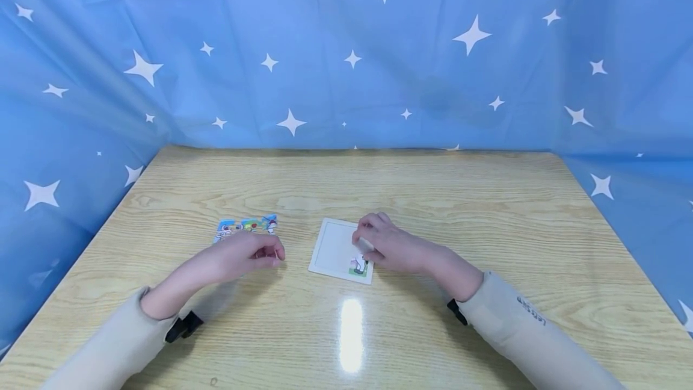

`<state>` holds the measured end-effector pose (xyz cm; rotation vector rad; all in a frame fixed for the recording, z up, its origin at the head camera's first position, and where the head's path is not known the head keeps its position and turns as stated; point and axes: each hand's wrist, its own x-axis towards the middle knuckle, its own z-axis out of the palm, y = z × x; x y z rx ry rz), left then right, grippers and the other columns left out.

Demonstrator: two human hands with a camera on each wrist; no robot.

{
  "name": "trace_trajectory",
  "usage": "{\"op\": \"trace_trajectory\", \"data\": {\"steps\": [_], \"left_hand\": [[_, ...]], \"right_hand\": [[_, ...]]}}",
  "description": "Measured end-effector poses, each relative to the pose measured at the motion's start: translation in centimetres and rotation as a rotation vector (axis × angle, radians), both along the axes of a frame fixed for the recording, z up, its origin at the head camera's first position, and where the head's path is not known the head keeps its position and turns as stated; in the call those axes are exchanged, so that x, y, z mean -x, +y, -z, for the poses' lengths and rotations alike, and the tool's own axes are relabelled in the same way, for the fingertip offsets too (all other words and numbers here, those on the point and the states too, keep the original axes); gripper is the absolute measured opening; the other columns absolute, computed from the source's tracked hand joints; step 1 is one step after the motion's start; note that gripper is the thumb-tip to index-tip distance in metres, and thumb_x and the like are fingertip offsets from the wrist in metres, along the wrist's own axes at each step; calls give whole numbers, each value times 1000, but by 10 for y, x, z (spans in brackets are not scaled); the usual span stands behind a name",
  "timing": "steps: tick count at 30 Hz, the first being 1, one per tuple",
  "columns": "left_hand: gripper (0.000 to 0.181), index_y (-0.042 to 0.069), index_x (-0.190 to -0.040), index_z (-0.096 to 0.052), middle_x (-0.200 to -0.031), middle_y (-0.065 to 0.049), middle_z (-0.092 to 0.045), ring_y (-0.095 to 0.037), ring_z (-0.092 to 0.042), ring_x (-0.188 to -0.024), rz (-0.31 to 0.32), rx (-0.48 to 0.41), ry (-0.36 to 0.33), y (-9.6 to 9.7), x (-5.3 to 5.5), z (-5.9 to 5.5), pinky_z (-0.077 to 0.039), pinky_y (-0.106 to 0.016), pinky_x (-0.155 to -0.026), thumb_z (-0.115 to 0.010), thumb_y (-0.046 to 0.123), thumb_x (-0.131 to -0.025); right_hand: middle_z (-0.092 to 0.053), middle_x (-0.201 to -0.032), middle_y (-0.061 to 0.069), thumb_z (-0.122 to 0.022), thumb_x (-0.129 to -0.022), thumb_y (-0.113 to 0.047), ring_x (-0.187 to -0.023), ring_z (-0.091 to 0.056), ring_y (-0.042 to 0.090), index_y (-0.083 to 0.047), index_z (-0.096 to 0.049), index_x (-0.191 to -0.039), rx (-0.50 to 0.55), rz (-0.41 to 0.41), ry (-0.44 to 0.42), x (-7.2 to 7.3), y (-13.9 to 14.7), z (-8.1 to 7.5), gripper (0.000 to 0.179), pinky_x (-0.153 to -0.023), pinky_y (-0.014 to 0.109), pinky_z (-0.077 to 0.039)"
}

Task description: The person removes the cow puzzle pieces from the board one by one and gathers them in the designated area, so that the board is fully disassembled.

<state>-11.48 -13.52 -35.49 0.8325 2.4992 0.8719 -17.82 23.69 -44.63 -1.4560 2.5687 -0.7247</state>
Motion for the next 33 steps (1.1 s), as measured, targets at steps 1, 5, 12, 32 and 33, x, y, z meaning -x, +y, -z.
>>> {"op": "trace_trajectory", "data": {"steps": [1,5,12,32,33], "left_hand": [[9,5,-107,-74,-84,5,-67,-4,-52,-73,8,3,-4,2,1,1,-48,-24,-69,-68,0,-103],[8,5,-108,-73,-82,5,-64,-4,-49,-70,29,12,-25,13,6,6,-46,-23,-68,-67,1,-104],[6,5,-103,-72,-76,8,-55,-2,-44,-69,81,2,-20,33,9,12,-42,-20,-67,-68,2,-104],[3,4,-104,-74,-86,2,-65,-9,-54,-78,85,76,26,84,18,16,-48,-24,-77,-74,7,-103],[4,4,-105,-73,-86,2,-65,-9,-54,-78,85,77,24,85,19,16,-48,-25,-76,-74,7,-103]], "right_hand": [[-50,-141,7,-75,-106,-9,-119,-48,22,-18,-61,-132,7,-1,-8,-2,-1,-5,31,-88,36,-54],[-50,-137,14,-76,-105,-7,-115,-48,26,-11,-63,-130,-8,17,-41,-17,-11,-37,28,-89,37,-53],[-54,-140,17,-76,-105,-6,-120,-49,31,-5,-65,-133,-84,91,-96,-28,-19,-58,30,-94,41,-54],[-55,-138,17,-79,-104,-16,-121,-50,30,-1,-63,-138,-6,34,3,-9,-6,-23,41,-91,39,-53],[-55,-138,16,-79,-104,-17,-120,-50,30,-1,-62,-138,-3,31,7,-9,-6,-24,41,-90,37,-53]]}}
